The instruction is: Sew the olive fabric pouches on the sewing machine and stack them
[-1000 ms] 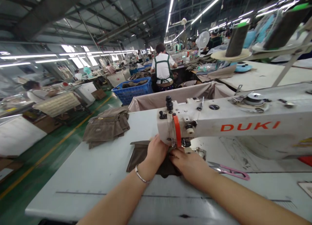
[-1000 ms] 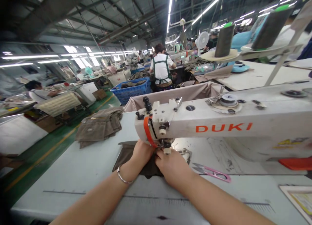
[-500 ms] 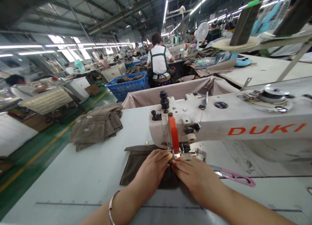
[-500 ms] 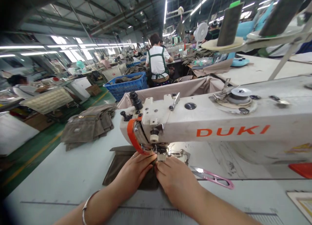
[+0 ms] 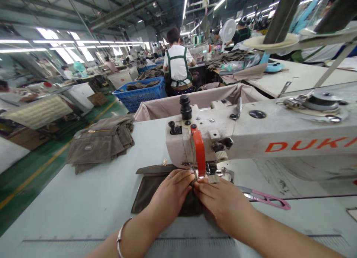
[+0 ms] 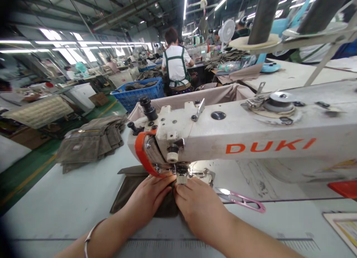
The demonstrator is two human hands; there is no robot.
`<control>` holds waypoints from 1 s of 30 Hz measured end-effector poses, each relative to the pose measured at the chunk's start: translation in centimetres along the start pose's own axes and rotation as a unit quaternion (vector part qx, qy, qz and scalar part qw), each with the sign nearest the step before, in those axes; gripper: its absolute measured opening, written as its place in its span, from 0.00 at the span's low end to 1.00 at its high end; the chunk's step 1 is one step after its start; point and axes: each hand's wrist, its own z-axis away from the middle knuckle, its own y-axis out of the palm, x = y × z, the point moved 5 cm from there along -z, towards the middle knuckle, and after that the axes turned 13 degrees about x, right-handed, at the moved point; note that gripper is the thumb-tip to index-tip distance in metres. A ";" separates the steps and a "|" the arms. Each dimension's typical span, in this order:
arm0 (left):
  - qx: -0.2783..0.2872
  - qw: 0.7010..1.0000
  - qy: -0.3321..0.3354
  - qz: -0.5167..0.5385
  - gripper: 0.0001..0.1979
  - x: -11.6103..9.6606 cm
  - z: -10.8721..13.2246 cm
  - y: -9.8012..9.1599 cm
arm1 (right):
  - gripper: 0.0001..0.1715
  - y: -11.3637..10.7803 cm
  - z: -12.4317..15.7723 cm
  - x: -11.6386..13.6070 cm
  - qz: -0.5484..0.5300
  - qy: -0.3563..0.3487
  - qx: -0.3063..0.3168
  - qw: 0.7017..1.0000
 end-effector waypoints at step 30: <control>0.021 0.996 0.061 -0.056 0.23 -2.8 2.9 0.4 | 0.07 -2.7 2.0 -6.4 -0.143 0.180 -0.034 0.973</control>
